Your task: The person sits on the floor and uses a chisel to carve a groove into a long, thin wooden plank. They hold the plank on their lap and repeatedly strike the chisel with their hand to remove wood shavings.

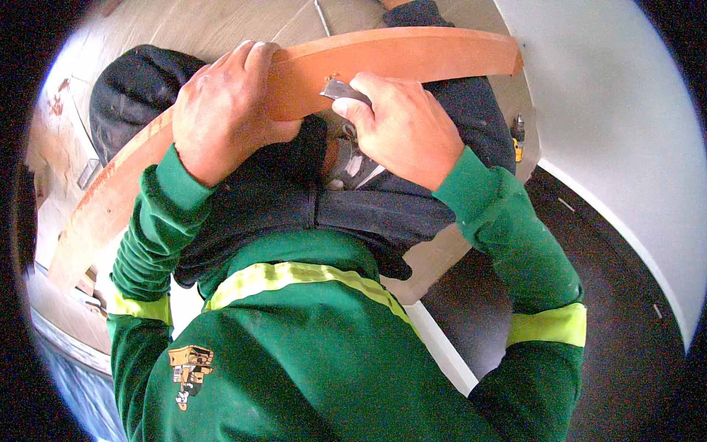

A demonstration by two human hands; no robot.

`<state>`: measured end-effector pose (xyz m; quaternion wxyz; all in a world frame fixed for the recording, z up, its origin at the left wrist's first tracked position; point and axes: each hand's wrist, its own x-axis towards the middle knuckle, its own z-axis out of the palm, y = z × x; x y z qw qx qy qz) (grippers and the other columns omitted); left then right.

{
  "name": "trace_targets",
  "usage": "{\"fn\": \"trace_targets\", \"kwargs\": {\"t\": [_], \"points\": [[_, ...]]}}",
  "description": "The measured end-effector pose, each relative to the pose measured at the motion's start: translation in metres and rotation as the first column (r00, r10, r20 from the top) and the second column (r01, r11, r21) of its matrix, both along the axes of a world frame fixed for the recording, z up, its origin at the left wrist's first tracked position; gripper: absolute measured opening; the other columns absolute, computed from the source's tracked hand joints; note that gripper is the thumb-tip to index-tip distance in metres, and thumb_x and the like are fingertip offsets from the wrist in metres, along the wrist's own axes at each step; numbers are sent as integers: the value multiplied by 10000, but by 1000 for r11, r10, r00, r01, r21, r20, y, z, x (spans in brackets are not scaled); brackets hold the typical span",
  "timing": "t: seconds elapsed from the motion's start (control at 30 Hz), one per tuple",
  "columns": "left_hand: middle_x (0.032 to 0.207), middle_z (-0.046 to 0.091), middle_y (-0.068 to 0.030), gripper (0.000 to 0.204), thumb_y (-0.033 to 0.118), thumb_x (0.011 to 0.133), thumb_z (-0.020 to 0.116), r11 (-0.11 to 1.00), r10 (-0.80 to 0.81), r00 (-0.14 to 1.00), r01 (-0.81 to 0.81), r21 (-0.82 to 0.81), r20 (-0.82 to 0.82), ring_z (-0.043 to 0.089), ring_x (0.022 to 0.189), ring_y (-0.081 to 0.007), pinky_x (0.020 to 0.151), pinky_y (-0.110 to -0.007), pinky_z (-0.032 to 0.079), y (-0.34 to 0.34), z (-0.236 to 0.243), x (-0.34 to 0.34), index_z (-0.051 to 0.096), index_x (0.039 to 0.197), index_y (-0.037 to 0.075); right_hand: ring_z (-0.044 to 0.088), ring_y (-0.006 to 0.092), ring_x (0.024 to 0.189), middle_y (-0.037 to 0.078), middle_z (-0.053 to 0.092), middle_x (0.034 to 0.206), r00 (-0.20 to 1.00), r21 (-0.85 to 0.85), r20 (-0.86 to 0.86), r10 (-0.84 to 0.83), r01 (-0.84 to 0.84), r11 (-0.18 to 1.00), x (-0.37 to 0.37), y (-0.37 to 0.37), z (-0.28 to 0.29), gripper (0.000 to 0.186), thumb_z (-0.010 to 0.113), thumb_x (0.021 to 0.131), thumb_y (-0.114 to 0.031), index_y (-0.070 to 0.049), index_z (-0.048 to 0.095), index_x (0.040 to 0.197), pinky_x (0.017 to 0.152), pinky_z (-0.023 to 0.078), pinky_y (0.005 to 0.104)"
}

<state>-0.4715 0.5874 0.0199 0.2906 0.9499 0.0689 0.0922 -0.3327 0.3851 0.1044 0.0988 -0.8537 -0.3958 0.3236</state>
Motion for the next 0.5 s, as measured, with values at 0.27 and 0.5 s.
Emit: {"fn": "trace_targets", "kwargs": {"t": [0.27,0.5], "points": [[1056,752,-145,739,471,688,947,1000,-26,999,25,-7,-34,779,929,-392,792,-503,642,2,2,3,646,1243,85,607,167,660,73,595,801,880,25,-357,-312,343,939,4,-30,1,443,518,1192,-402,-2,704,1238,616,504,335],[1059,760,-154,756,502,700,945,999,-12,996,15,36,-90,781,946,-397,806,-499,646,1,3,2,651,1254,81,690,364,785,198,672,853,970,68,-158,-187,200,977,-27,-24,-1,351,489,1173,-277,17,679,1153,746,554,498]]}}
